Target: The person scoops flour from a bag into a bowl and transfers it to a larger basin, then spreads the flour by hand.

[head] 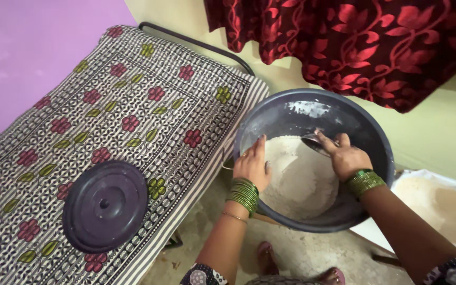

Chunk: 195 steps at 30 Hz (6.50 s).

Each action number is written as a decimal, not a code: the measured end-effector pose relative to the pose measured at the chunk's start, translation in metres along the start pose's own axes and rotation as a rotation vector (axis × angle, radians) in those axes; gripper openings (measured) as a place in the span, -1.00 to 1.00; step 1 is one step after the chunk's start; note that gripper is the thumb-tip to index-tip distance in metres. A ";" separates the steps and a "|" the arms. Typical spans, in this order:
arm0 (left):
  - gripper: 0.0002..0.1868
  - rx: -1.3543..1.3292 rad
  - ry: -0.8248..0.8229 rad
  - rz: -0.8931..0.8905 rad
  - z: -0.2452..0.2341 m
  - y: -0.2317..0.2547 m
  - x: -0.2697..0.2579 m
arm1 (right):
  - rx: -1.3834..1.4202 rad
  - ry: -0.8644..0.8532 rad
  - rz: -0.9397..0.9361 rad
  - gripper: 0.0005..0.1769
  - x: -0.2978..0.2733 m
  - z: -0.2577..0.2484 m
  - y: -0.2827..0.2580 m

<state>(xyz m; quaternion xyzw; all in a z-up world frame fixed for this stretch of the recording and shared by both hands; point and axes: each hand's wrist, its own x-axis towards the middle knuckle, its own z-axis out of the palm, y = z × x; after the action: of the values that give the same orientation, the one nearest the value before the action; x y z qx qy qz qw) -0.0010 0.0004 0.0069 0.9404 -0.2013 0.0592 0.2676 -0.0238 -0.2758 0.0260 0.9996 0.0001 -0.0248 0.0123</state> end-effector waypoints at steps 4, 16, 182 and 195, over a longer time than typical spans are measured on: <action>-0.07 0.031 -0.025 -0.011 -0.001 0.002 0.001 | 0.075 -0.025 0.105 -0.12 -0.009 -0.001 -0.004; -0.10 -0.158 0.048 -0.029 0.011 0.015 0.006 | 1.009 0.111 0.401 -0.11 -0.018 0.055 0.030; -0.20 -0.622 -0.143 -0.596 0.339 0.307 -0.076 | 0.584 0.124 0.500 -0.46 -0.190 0.204 0.340; -0.20 -0.565 -0.088 -0.512 0.337 0.303 -0.079 | 1.044 -0.096 0.768 -0.22 -0.193 0.192 0.338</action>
<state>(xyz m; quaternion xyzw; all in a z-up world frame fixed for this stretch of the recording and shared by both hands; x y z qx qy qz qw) -0.1958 -0.3847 -0.1517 0.8511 0.0202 -0.1078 0.5135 -0.2254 -0.6185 -0.1476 0.8008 -0.3699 -0.0599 -0.4672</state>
